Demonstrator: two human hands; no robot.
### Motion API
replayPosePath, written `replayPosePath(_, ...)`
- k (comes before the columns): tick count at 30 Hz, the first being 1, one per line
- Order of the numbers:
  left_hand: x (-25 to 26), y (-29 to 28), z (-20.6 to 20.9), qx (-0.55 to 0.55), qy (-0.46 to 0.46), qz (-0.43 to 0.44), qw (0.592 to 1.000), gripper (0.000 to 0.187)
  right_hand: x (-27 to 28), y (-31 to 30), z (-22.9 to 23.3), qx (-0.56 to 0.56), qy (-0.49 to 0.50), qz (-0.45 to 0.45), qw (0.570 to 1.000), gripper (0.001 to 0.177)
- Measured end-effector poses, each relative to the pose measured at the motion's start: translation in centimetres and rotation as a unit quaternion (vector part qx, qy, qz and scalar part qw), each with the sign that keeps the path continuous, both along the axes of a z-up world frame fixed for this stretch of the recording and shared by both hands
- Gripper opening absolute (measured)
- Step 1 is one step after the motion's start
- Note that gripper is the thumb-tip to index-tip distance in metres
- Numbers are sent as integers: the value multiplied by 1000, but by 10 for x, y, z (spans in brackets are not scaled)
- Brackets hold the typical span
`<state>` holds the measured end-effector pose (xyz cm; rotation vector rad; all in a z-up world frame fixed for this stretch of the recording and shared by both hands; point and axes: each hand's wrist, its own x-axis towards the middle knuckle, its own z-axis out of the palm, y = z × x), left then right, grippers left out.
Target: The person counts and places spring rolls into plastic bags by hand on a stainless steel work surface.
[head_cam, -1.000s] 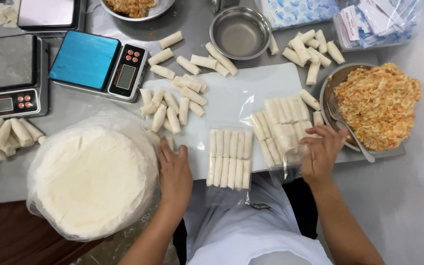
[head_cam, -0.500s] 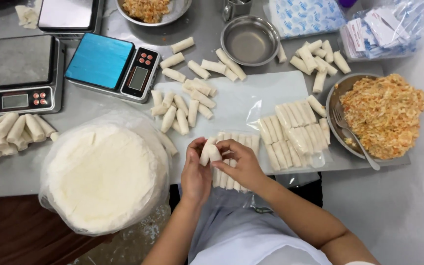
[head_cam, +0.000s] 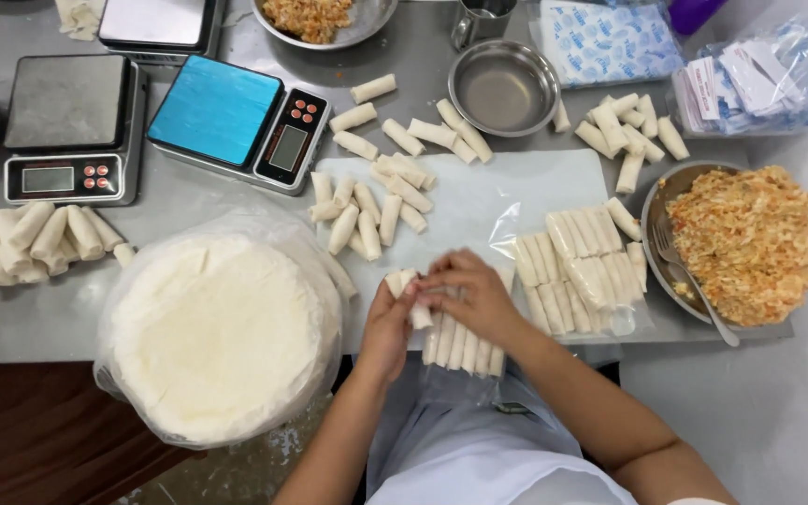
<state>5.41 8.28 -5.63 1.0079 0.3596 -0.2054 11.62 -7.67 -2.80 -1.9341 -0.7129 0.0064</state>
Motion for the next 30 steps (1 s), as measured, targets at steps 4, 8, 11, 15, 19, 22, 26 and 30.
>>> replayPosePath(4, 1, 9, 26, -86, 49, 46, 994, 27, 88, 37, -10, -79, -93, -51, 991, 23)
replayPosePath(8, 5, 11, 35, -138, 45, 101, 984, 40, 143, 75, -35, -179, -78, -134, 971, 39)
replayPosePath(11, 13, 14, 38, -153, 28, 117, 981, 44, 171, 79, -41, -210, 5, -114, 971, 42)
replayPosePath(15, 24, 13, 22, -134, -6, 155, 979, 44, 163, 56, -29, -59, 24, -70, 996, 44)
replayPosePath(19, 32, 16, 27, -118, -49, 174, 976, 37, 87, 35, 27, 20, 199, 11, 980, 52)
replayPosePath(22, 32, 13, 28, -109, -25, 151, 982, 42, 59, 29, 24, 112, 310, 17, 944, 33)
replayPosePath(26, 25, 11, 49, -175, 12, 154, 972, 41, 94, 31, 7, -87, 28, -1, 996, 18)
replayPosePath(30, 24, 10, 49, -168, 26, 164, 972, 46, 143, 59, -45, -226, -3, -121, 966, 55)
